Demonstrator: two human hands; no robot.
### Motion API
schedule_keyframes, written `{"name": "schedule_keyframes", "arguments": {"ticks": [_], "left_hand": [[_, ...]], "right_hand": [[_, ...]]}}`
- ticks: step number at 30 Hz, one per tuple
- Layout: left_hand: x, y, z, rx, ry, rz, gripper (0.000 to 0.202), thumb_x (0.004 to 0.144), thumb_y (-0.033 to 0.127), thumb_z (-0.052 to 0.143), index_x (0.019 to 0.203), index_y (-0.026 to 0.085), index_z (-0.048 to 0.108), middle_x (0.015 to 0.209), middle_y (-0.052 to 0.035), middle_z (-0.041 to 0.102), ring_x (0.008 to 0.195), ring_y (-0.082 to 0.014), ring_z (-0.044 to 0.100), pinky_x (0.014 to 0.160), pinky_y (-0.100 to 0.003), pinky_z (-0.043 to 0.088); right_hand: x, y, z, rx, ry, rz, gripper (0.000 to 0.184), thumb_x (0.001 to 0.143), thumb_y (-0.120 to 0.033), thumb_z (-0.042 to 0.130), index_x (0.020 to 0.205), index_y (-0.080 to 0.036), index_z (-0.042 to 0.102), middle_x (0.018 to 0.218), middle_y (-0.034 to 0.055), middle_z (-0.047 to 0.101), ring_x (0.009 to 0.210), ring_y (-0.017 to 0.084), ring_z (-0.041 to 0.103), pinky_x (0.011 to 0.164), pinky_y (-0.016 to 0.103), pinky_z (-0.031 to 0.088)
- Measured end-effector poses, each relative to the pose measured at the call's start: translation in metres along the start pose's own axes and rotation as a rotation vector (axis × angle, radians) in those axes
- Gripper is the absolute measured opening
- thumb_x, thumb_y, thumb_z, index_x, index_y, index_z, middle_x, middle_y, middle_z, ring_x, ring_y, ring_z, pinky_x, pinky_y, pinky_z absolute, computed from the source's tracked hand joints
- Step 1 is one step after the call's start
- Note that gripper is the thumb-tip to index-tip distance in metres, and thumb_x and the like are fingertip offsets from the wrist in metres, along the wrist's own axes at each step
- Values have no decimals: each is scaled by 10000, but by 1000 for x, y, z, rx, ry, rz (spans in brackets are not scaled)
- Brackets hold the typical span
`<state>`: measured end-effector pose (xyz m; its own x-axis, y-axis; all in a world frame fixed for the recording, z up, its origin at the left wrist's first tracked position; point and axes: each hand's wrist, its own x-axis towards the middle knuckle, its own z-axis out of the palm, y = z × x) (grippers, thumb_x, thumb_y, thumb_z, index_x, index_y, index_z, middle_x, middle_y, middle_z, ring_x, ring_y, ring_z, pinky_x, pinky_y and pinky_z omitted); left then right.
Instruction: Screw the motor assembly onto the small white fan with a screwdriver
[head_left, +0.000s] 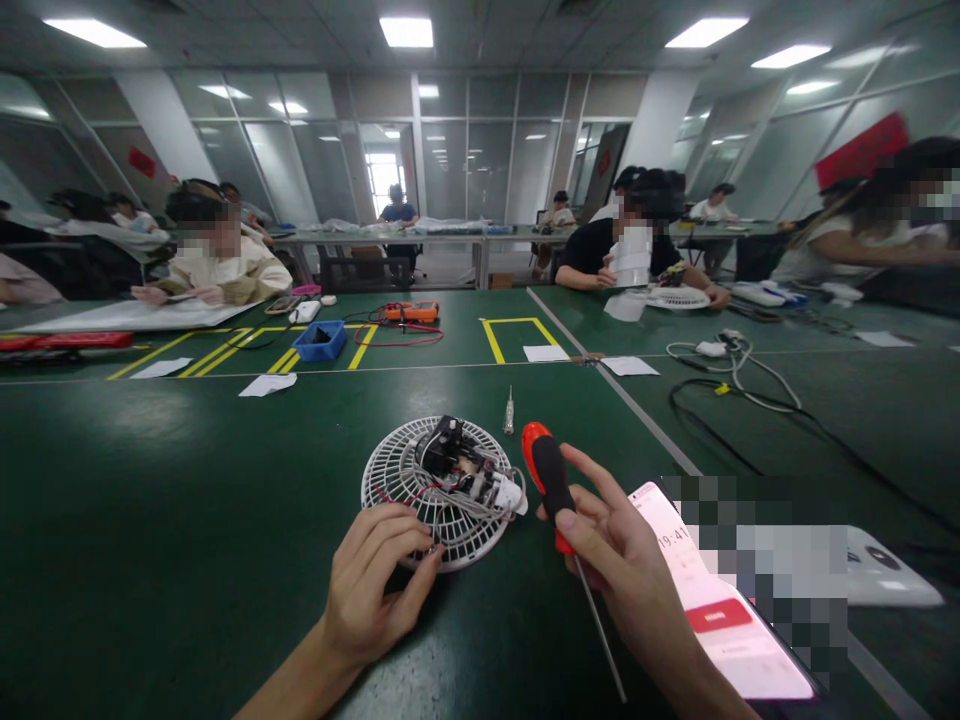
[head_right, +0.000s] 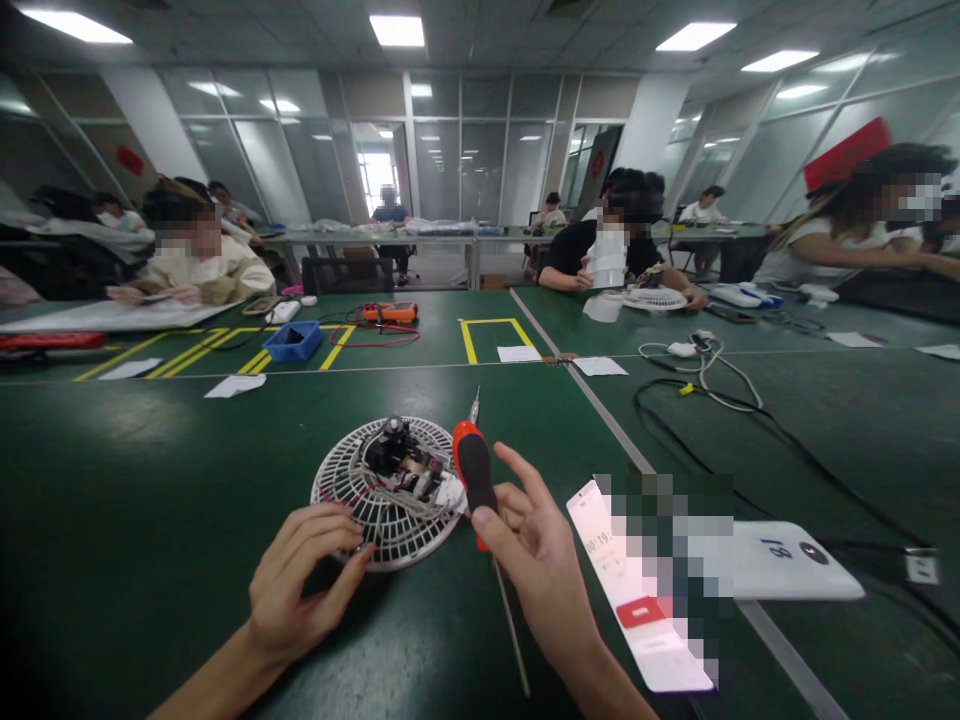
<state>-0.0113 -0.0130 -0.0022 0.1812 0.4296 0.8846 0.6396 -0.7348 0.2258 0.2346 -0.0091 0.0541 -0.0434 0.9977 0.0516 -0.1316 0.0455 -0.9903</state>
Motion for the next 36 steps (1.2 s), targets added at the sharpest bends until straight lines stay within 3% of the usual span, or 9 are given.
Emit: {"name": "schedule_keyframes", "arguments": {"ticks": [5, 10, 16, 36], "left_hand": [[-1, 0, 0, 1, -5, -7, 211, 818, 9, 728, 963, 147, 661, 891, -47, 727, 929, -170, 673, 864, -321, 571], [-4, -3, 0, 7, -22, -3, 212, 839, 10, 707, 997, 145, 671, 914, -54, 731, 954, -170, 669, 885, -325, 564], [-3, -4, -2, 25, -14, 4, 176, 873, 42, 683, 1008, 154, 674, 915, -51, 737, 939, -166, 674, 864, -320, 571], [-2, -4, -2, 27, -29, 44, 179, 875, 47, 690, 1021, 151, 683, 925, -51, 752, 911, -159, 685, 860, -314, 574]], "right_hand": [[-4, 4, 3, 159, -14, -34, 694, 814, -416, 829, 1413, -239, 525, 953, 47, 707, 647, 138, 601, 474, 236, 475], [-5, 4, 8, 218, 66, -54, 588, 771, -339, 875, 1266, -248, 571, 949, 26, 709, 707, 174, 682, 575, 296, 594], [-8, 5, 12, 275, 150, -104, 456, 804, -282, 849, 1153, -281, 555, 956, -2, 705, 781, 177, 704, 699, 332, 631], [-2, 5, 13, 357, 191, -30, 518, 689, -282, 928, 1063, -263, 569, 933, 12, 724, 833, 208, 733, 733, 364, 651]]}}
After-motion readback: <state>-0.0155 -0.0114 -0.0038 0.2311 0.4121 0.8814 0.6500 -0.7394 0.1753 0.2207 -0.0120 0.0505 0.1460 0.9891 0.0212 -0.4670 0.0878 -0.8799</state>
